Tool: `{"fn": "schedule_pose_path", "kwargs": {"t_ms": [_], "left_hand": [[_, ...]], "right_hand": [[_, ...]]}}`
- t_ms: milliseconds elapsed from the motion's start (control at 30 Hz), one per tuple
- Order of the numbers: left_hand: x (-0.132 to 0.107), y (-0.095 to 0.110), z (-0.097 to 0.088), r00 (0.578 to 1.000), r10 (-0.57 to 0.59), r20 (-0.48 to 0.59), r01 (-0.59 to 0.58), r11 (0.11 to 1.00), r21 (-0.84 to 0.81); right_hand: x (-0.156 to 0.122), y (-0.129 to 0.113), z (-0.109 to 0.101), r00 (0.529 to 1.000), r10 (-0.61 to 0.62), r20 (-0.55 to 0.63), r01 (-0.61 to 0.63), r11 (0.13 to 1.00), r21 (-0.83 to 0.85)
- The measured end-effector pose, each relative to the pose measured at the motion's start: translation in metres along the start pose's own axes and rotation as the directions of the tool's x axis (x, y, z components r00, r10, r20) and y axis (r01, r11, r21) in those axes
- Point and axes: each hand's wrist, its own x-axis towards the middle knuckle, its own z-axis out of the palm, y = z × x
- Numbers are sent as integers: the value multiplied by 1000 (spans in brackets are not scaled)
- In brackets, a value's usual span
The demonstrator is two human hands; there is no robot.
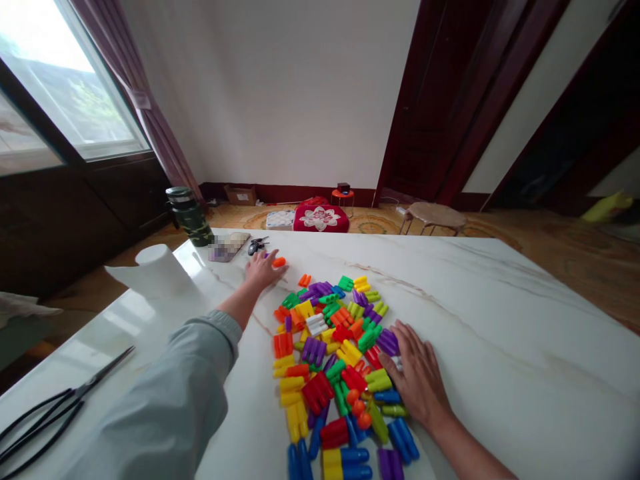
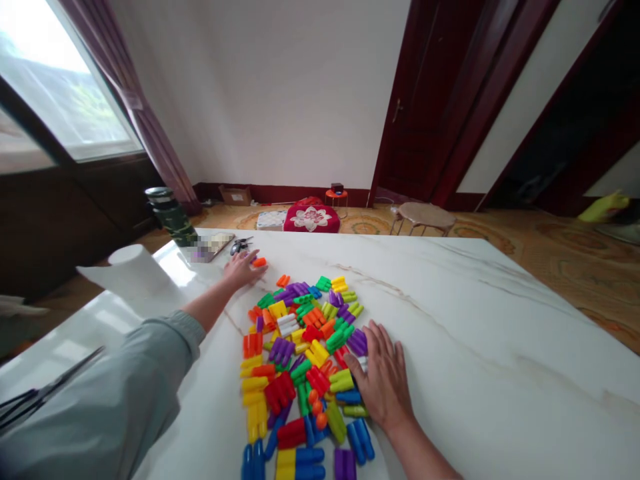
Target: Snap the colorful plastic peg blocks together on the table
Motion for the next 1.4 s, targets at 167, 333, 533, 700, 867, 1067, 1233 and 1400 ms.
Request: {"fn": "schedule_pose_path", "kwargs": {"t_ms": [167, 333, 533, 700, 867, 1067, 1233, 1400], "left_hand": [[-1, -1, 24, 997, 64, -40, -62, 997, 39], [-15, 18, 34, 990, 127, -66, -126, 992, 16], [-36, 25, 37, 985, 129, -113, -131, 991, -3], [-34, 25, 28, 991, 126, -36, -125, 992, 30], [-28, 26, 25, 992, 126, -26, -125, 992, 21], [-29, 23, 14, 990, 120, -73, -121, 993, -12], [-28, 39, -4, 974, 147, -170, -159, 985, -60], [-44, 90, -13, 934, 314, -170, -338, 931, -137]], "right_hand": [[0, -3, -4, 1000, 13, 23, -13, 1000, -2], [1, -3, -4, 1000, 18, 16, -18, 1000, 13], [1, -5, -4, 1000, 28, -5, -28, 999, 29], [2, -7, -5, 999, 31, -8, -31, 999, 30], [3, -9, -7, 999, 44, 11, -44, 999, 28], [3, -11, -8, 998, 55, 6, -55, 998, 37], [3, -12, -9, 998, 58, 19, -59, 997, 48], [5, -13, -11, 997, 65, 30, -67, 996, 51]]}}
